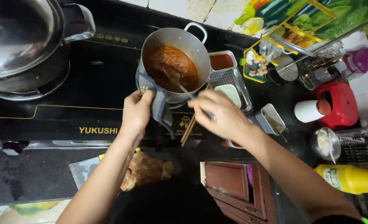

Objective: Adding spices and water to a pot on the stove and stirring to make a sauce.

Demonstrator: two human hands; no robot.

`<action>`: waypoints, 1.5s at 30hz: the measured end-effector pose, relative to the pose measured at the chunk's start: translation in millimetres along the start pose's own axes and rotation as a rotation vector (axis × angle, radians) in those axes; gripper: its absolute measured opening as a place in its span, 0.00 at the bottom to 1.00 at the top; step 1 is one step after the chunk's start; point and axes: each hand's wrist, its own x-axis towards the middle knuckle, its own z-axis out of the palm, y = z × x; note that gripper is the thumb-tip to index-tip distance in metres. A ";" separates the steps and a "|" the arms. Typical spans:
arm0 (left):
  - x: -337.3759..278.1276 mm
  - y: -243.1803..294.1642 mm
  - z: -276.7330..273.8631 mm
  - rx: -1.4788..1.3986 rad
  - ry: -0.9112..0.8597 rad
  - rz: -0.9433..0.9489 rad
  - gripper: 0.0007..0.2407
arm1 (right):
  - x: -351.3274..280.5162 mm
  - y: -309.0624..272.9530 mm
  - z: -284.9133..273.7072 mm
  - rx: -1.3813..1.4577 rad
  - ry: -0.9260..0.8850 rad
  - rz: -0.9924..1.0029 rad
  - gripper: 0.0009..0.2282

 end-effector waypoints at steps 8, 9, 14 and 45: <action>14.6 13.1 -28.6 0.115 -0.083 -0.033 0.12 | -4.7 -2.5 -23.4 0.059 -0.109 0.164 0.05; 15.0 12.6 -29.8 0.117 -0.081 -0.036 0.12 | 0.2 -0.9 -13.6 0.063 -0.110 0.165 0.05; 14.5 15.2 -31.9 0.140 -0.106 -0.047 0.13 | 15.2 23.7 10.2 0.048 0.037 0.139 0.07; 19.8 16.2 -31.9 0.119 -0.133 -0.101 0.14 | 30.1 23.1 -6.8 -0.137 -0.185 -0.145 0.07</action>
